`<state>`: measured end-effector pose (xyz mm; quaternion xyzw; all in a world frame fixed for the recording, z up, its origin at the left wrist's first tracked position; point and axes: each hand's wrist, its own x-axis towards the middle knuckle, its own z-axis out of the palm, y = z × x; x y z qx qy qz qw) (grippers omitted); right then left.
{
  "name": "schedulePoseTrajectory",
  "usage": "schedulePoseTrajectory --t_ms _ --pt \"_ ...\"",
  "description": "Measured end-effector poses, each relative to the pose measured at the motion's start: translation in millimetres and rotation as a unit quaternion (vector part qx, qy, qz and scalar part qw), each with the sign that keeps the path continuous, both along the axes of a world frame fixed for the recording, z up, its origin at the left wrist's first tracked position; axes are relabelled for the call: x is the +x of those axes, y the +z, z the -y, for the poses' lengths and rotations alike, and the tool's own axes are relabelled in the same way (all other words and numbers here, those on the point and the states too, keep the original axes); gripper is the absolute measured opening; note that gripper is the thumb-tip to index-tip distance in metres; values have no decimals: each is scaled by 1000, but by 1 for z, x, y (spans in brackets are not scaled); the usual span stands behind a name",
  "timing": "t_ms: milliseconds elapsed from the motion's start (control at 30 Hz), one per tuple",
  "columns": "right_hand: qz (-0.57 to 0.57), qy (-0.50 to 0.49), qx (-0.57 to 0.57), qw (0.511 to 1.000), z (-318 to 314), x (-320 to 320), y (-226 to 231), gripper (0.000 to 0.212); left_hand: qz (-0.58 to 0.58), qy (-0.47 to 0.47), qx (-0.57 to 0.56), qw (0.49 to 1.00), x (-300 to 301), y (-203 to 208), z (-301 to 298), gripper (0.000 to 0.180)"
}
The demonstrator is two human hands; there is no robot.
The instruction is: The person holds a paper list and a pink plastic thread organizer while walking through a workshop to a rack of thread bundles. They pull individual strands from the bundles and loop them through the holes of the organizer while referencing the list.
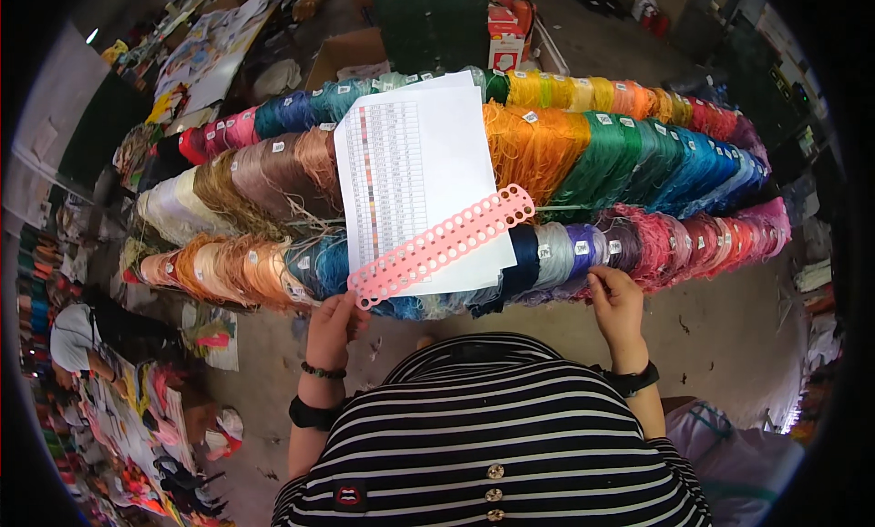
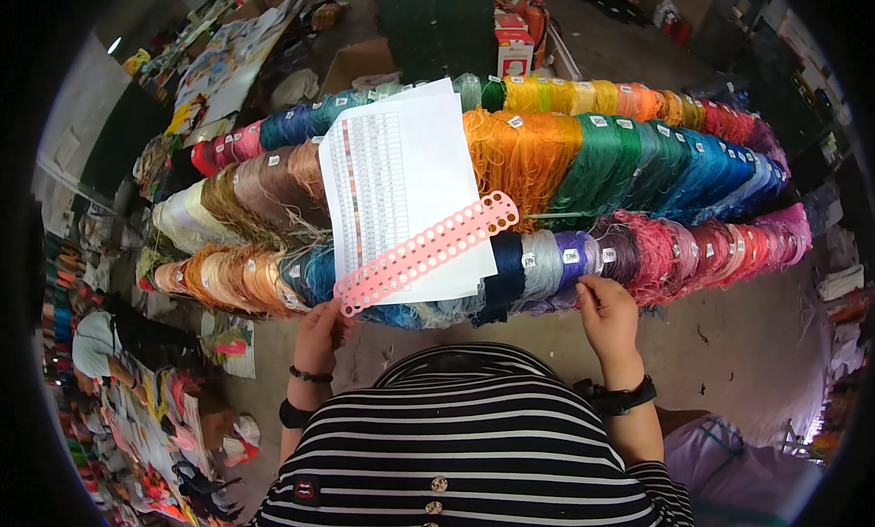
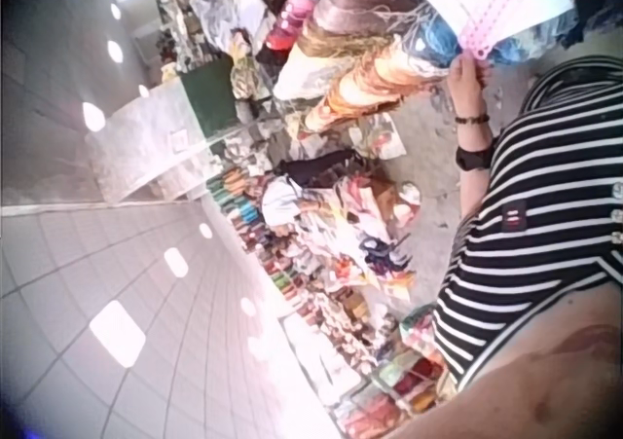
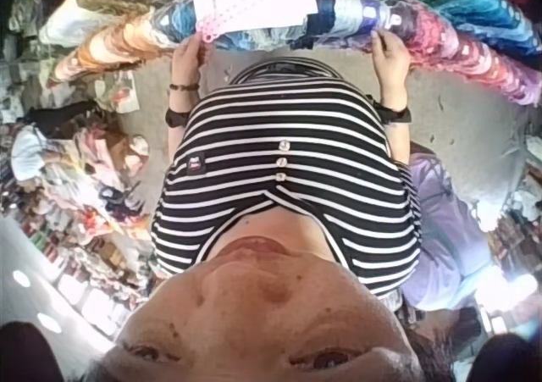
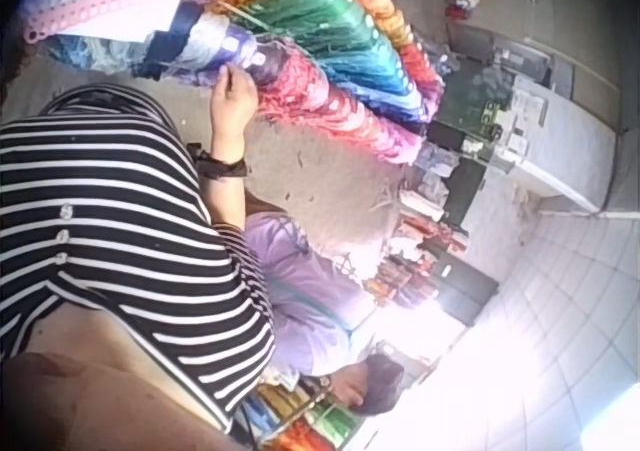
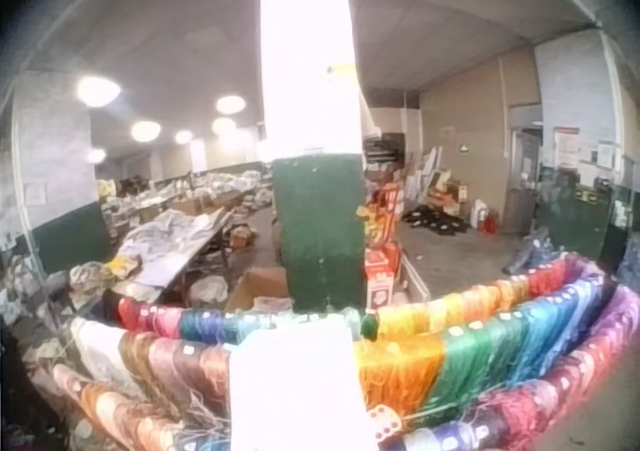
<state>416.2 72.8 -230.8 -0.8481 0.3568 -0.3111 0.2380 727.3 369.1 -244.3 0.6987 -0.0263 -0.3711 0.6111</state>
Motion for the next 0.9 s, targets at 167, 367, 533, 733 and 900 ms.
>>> schedulePoseTrajectory --t_ms 167,367,533,733,900 --pt "-3 -1 -10 1000 2 -5 -3 11 -9 -1 8 1000 0 -1 1 22" --pt "-14 -44 13 999 6 -20 -6 14 -7 2 9 1000 -1 -7 1 26" --pt "2 -111 -7 994 10 -37 -13 14 36 -59 10 998 5 -10 2 37" --pt "46 -89 1 995 16 -34 -15 13 16 4 34 999 11 -13 -15 40" --pt "67 -92 -13 993 13 -14 -9 11 11 31 27 999 11 -11 -9 36"
